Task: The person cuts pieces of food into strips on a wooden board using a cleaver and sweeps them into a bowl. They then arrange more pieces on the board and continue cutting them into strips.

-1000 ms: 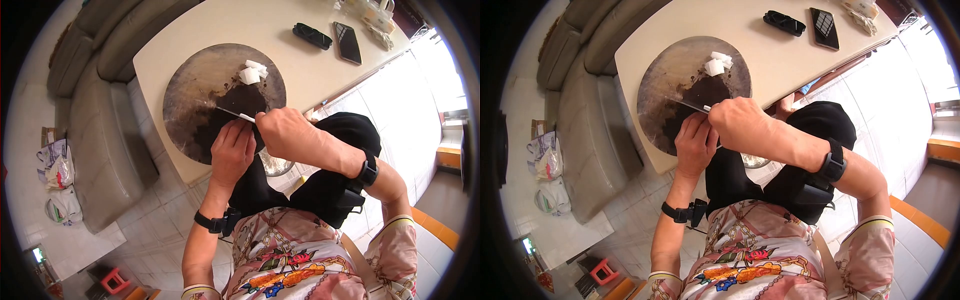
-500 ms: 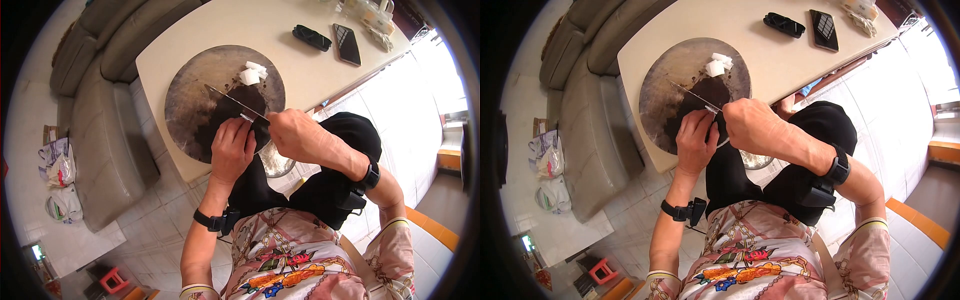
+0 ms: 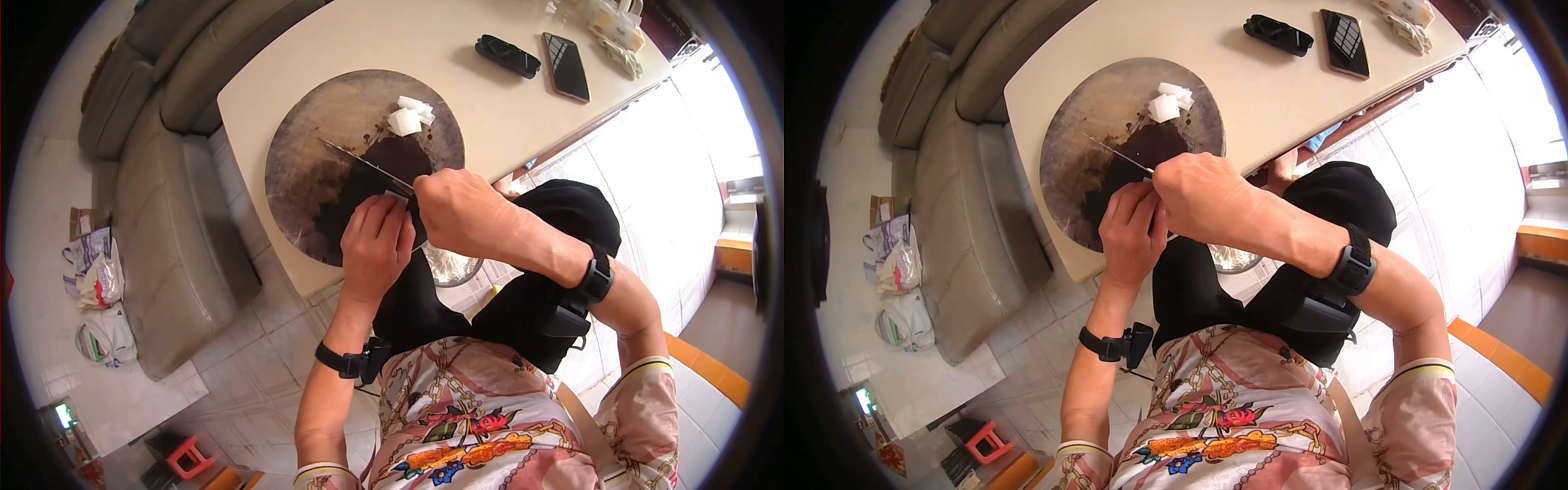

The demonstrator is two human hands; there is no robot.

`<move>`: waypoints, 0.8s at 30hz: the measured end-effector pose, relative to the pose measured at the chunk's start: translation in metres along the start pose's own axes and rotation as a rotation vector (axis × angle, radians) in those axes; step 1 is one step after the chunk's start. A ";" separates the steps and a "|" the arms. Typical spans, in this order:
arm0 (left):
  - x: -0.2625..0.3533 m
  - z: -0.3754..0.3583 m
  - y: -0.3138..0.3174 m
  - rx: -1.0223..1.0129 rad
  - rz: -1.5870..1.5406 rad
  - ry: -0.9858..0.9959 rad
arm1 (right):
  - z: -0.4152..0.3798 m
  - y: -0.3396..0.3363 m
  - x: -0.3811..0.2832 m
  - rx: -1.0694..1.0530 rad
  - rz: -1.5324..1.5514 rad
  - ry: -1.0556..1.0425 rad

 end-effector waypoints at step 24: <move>0.002 0.003 -0.006 -0.040 0.011 0.003 | -0.003 0.016 -0.020 0.065 -0.195 -0.185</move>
Point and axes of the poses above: each hand's wrist, its own z-axis towards the middle knuckle, its own y-axis out of the palm, x = y × z, the point moved 5 cm from there along z, towards the middle knuckle, and after that the axes turned 7 degrees about y, right-handed, at the moved point
